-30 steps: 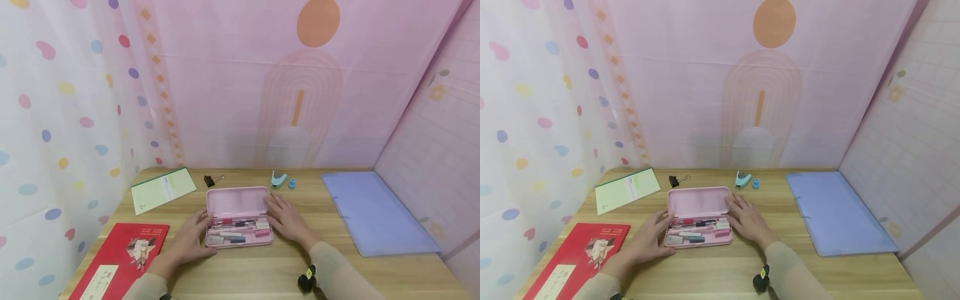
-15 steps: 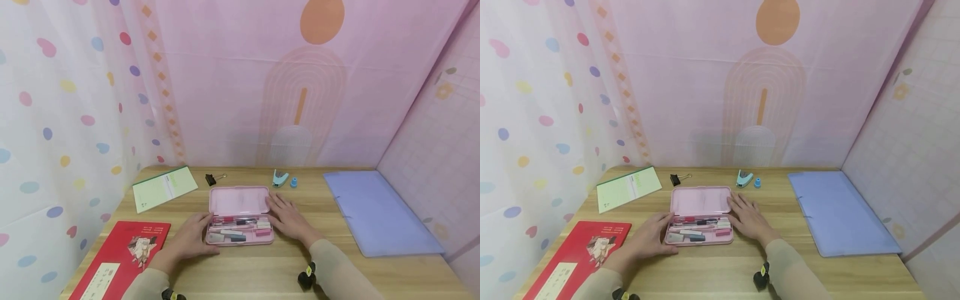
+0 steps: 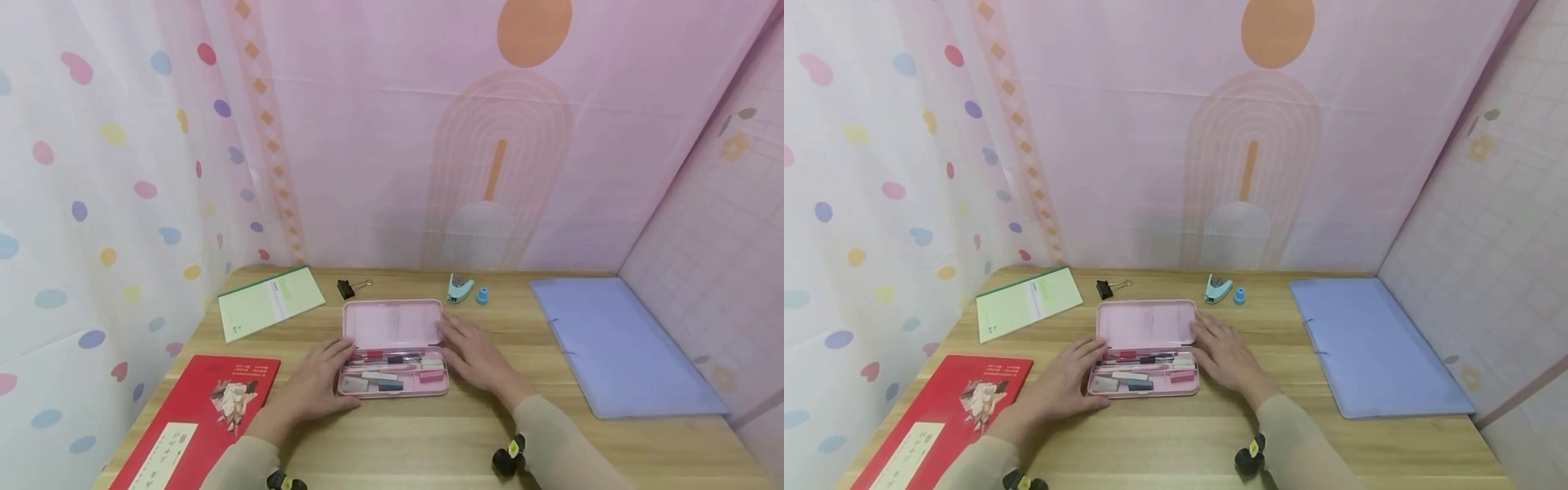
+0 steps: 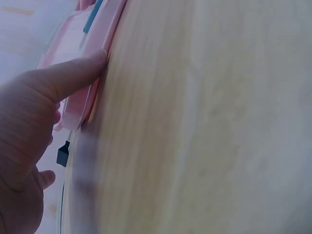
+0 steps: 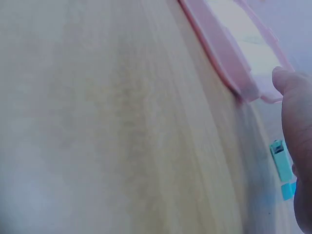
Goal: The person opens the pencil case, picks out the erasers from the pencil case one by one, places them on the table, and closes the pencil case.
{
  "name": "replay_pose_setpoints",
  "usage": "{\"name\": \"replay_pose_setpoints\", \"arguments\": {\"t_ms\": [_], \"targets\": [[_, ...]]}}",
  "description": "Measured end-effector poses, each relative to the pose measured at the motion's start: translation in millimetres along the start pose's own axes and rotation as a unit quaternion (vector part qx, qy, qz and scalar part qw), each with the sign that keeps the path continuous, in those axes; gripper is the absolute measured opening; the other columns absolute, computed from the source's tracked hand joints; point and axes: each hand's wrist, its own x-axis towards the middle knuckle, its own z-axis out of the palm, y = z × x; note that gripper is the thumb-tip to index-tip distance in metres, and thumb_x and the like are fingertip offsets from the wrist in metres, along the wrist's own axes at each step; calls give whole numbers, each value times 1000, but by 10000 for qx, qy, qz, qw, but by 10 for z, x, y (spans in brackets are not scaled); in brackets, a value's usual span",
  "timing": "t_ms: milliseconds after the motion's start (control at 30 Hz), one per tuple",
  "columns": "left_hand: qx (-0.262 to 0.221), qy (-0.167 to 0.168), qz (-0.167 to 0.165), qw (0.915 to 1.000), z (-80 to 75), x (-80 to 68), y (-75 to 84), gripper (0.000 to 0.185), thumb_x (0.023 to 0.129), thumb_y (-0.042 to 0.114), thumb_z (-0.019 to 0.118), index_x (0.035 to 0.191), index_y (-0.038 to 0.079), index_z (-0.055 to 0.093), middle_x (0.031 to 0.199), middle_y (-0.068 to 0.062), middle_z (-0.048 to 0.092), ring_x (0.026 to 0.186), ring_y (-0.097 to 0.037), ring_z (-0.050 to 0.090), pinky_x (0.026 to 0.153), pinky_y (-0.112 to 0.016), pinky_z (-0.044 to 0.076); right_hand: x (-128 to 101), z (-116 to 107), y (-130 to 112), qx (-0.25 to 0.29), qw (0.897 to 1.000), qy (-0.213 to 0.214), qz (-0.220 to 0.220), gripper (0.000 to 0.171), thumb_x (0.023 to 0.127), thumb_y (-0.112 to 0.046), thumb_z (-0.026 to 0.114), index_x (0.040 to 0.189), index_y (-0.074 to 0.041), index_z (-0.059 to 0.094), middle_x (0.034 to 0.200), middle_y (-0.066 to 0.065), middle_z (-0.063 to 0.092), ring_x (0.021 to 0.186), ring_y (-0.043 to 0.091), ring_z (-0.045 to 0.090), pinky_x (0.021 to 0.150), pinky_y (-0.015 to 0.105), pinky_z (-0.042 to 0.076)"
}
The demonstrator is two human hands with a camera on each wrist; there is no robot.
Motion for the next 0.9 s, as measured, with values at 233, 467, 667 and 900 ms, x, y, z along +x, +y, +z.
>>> {"name": "replay_pose_setpoints", "arguments": {"t_ms": [233, 467, 667, 900], "targets": [[-756, 204, -539, 9955, -41, -114, 26, 93, 68, 62, 77, 143, 15, 47, 145, -4, 42, 133, -26, 39, 106, -51, 37, -127, -181, -147, 278, 9978, 588, 107, 35, 92, -28, 65, 125, -16, 64, 133, 4, 57, 124, 23, 50, 103, 46, 43], [-1527, 256, -1141, 9813, -49, -193, -24, 96, 63, 62, 80, 144, 24, 45, 145, -2, 42, 133, -30, 39, 105, -57, 36, -253, -233, -298, 396, 9963, 641, -407, 23, 82, -23, 77, 104, -19, 72, 104, -5, 68, 98, 13, 60, 84, 38, 53], [-1902, 312, -1292, 9727, -5, -143, -60, 99, 59, 66, 80, 143, 25, 46, 144, -3, 44, 132, -32, 40, 105, -59, 35, -221, -116, -299, 413, 9981, 413, -196, 21, 80, -30, 78, 100, -24, 74, 106, -10, 65, 101, 9, 58, 87, 34, 52], [-1995, 340, -1211, 9718, 52, -122, -61, 96, 60, 60, 83, 141, 23, 49, 140, -3, 48, 130, -29, 43, 106, -55, 36, -193, -17, -231, 182, 9983, 325, -453, 20, 80, -32, 78, 99, -26, 75, 120, -1, 63, 109, 14, 53, 91, 38, 49]]}}
